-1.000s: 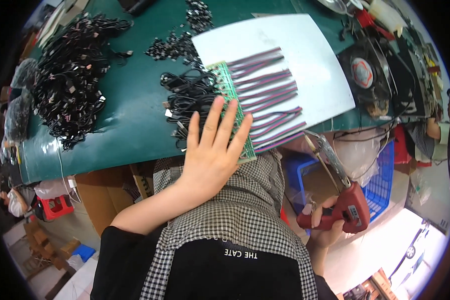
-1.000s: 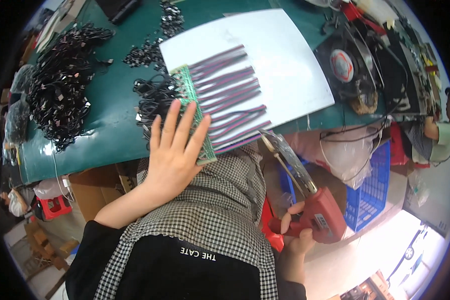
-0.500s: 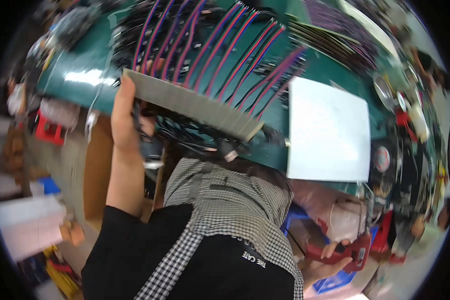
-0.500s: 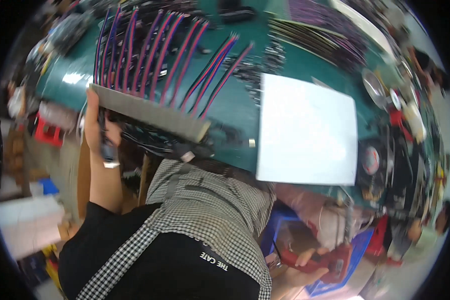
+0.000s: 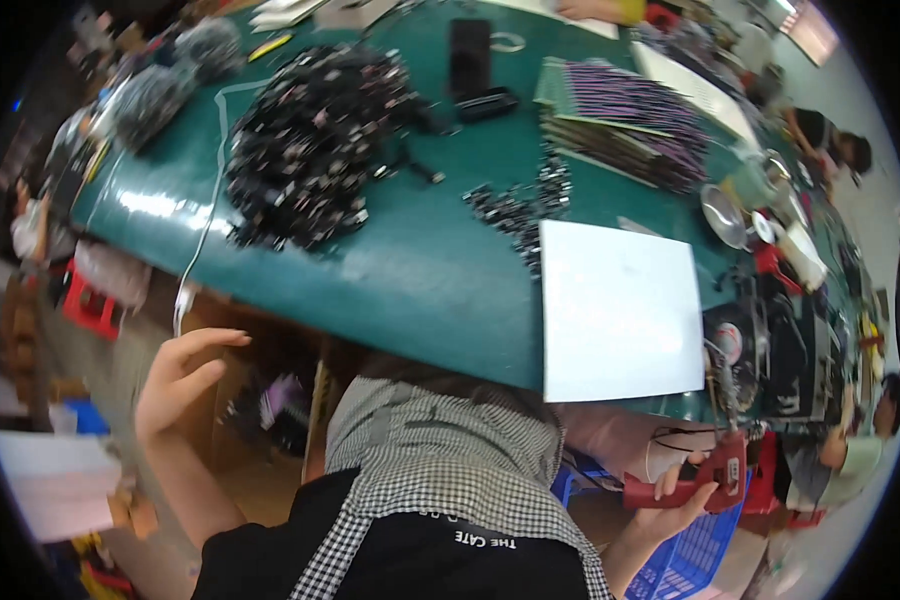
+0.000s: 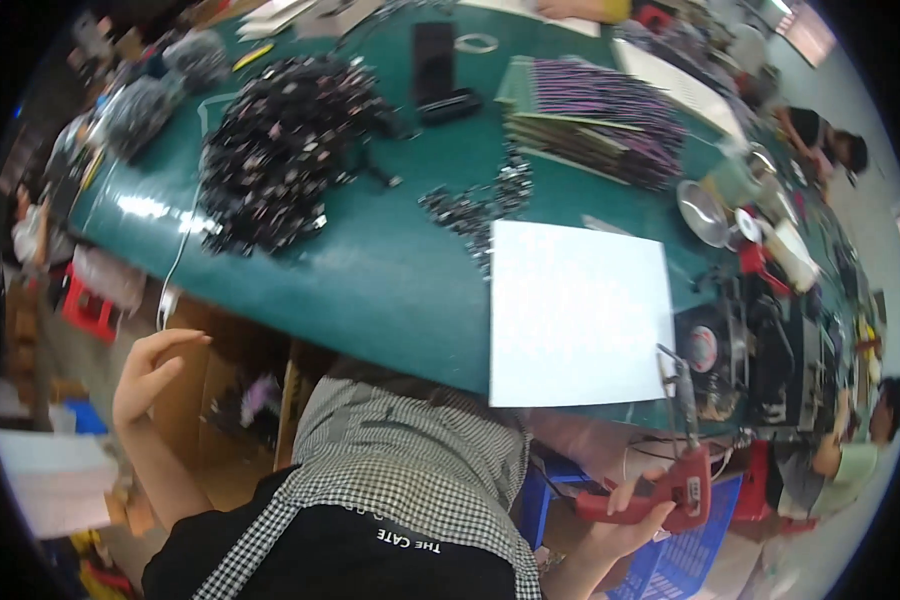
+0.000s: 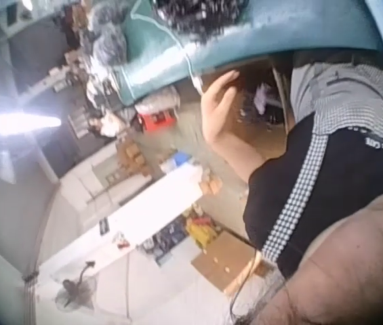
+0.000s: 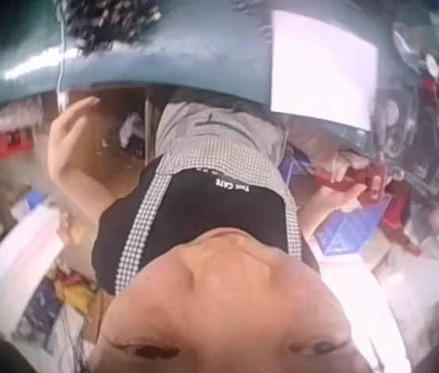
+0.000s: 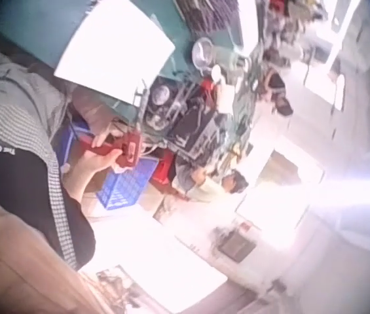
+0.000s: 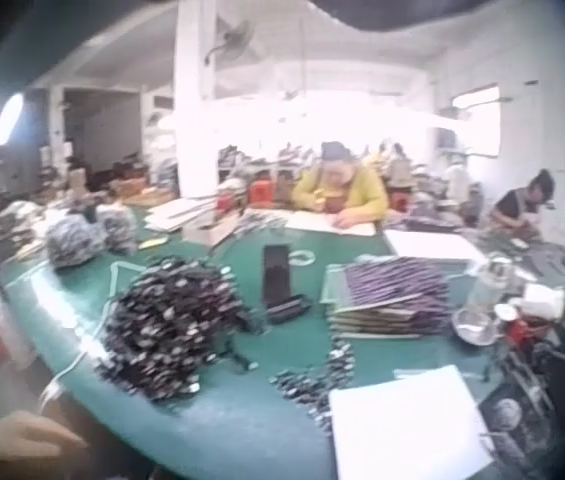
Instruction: The person solders cables to a circuit board panel using a soldering tool, places the completed panel into a cardboard box, and picks up a new panel to position and solder electronic components onto it.
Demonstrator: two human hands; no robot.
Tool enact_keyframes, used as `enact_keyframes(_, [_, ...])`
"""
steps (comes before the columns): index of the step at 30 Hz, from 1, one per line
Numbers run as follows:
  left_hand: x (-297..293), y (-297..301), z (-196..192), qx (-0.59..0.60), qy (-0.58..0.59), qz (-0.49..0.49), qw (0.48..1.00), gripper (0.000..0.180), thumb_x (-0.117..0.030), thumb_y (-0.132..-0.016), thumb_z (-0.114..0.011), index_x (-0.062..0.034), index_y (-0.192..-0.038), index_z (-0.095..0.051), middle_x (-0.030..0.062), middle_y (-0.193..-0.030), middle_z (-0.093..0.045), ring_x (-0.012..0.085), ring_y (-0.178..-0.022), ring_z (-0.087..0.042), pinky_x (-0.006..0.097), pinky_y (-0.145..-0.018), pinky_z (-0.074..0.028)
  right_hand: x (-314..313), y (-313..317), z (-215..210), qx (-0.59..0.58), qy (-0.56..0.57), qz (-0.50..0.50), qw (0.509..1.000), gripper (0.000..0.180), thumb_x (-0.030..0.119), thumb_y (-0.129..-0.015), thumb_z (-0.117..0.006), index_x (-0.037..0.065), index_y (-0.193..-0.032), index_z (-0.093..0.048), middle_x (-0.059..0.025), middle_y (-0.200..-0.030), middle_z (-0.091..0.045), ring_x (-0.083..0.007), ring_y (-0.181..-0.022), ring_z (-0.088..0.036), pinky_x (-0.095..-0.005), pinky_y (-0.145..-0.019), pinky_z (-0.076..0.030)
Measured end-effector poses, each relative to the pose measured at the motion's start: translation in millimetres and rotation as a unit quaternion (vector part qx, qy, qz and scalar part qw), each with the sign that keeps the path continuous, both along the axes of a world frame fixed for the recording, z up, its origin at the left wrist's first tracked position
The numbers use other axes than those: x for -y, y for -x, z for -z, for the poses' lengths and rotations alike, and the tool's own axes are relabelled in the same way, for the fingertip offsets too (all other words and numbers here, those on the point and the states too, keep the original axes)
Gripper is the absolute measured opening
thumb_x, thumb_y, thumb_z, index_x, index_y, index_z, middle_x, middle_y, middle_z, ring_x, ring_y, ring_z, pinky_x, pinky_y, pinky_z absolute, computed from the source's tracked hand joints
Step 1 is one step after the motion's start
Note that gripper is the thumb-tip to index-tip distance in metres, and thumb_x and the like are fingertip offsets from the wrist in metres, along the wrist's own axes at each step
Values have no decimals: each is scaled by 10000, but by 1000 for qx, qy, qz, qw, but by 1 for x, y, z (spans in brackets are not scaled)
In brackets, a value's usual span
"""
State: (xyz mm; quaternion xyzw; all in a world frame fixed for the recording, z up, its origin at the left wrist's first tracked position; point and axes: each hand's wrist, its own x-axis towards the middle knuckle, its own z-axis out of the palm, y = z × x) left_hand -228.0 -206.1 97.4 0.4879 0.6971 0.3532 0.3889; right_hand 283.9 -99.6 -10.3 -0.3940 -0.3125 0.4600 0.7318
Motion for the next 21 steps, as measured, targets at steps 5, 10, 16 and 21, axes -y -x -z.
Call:
enact_keyframes(5, [-218,-111,27,-163,-254,208,930,451,-139,-800,-621,17,-1203,-491,184,-1227,-509,292,-1153,-480,333,-978,-356,14,-18,-6,-20,-21,50,998,479,353,-929,-449,11,-1241,-327,-109,-1034,-513,-95,-492,-428,-180,-372,-350])
enact_keyframes(10, [-442,-172,65,-468,-300,159,816,1002,-415,-656,-737,-63,-1405,-171,204,-1450,-157,356,-1345,-147,551,-1043,-191,32,-22,-6,-19,6,100,995,428,346,-942,-416,5,-1194,-354,-90,-996,-508,-82,-493,-422,-179,-366,-346])
enact_keyframes(16, [-517,-178,83,-501,-218,271,792,835,-316,-725,-681,-145,-1401,-221,222,-1363,-324,379,-1203,-379,526,-964,-324,51,-19,-11,18,32,206,978,389,343,-936,-423,-6,-1108,-412,-87,-985,-516,-77,-478,-430,-177,-370,-343])
enact_keyframes(21, [-481,-205,68,-611,-303,240,690,531,-144,-860,-477,-29,-1347,-302,230,-1266,-446,383,-1137,-461,417,-929,-392,34,-29,-5,-15,17,162,987,393,318,-940,-421,-13,-1151,-393,-98,-985,-515,-85,-521,-453,-182,-386,-351])
